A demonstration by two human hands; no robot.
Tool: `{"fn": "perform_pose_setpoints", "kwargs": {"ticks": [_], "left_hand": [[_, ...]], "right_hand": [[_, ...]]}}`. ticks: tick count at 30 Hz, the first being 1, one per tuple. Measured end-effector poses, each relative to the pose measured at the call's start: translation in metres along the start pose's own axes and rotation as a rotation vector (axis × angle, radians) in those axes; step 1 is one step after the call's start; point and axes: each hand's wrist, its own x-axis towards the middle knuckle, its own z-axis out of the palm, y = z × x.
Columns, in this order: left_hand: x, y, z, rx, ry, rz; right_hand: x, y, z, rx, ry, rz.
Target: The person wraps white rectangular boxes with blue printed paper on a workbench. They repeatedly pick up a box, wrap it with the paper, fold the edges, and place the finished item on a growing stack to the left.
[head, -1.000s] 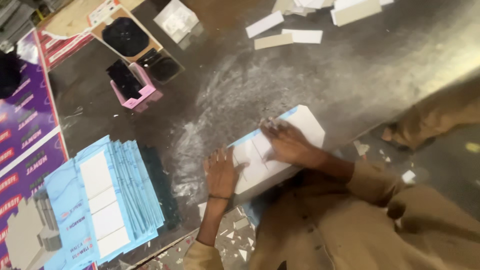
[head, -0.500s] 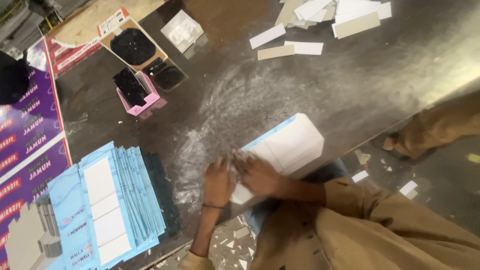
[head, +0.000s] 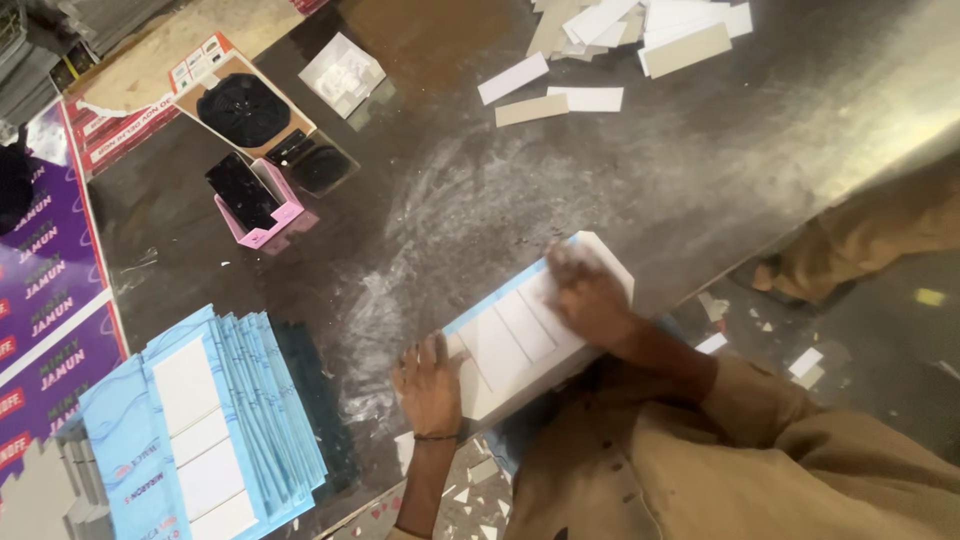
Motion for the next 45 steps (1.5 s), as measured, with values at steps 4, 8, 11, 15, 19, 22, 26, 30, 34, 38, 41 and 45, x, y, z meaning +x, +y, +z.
{"fn": "perform_pose_setpoints", "kwargs": {"ticks": [4, 8, 11, 15, 19, 22, 26, 30, 34, 38, 41, 45], "left_hand": [[0.001, 0.003, 0.001, -0.02, -0.003, -0.082], [0.0, 0.006, 0.0, 0.04, 0.045, -0.127], [-0.002, -0.005, -0.002, -0.038, 0.016, -0.141], [0.005, -0.007, -0.001, -0.166, 0.035, -0.122], [0.002, -0.005, -0.01, -0.068, 0.143, -0.041], [0.01, -0.004, -0.013, -0.254, -0.083, -0.201], [0.027, -0.014, -0.021, -0.451, -0.049, -0.098], [0.038, -0.016, -0.023, -0.476, -0.205, -0.078], [0.052, -0.02, -0.011, -0.671, -0.483, -0.03], [0.059, -0.049, 0.008, -0.861, -0.611, 0.058], [0.062, -0.078, 0.029, -1.032, -0.79, 0.083], [0.053, -0.093, 0.049, -1.141, -0.844, -0.155]], "right_hand": [[0.0, 0.026, -0.004, 0.088, -0.045, 0.122], [-0.003, 0.009, 0.001, 0.045, -0.041, 0.172], [0.0, -0.019, 0.01, 0.055, -0.061, 0.143], [-0.01, -0.024, 0.007, 0.019, 0.037, -0.004], [-0.012, 0.002, -0.014, 0.001, 0.046, 0.05], [0.0, 0.036, -0.037, 0.051, -0.097, 0.144], [-0.001, 0.04, -0.071, 0.471, 0.038, 0.208], [-0.029, 0.042, -0.081, 0.83, 0.128, 0.44], [-0.057, 0.059, -0.079, 1.157, 0.394, 0.576], [-0.078, 0.081, -0.081, 1.224, 0.471, 0.857], [-0.091, 0.09, -0.07, 0.98, 0.056, 1.277], [-0.113, 0.062, -0.045, 1.49, -0.132, 0.736]]}}
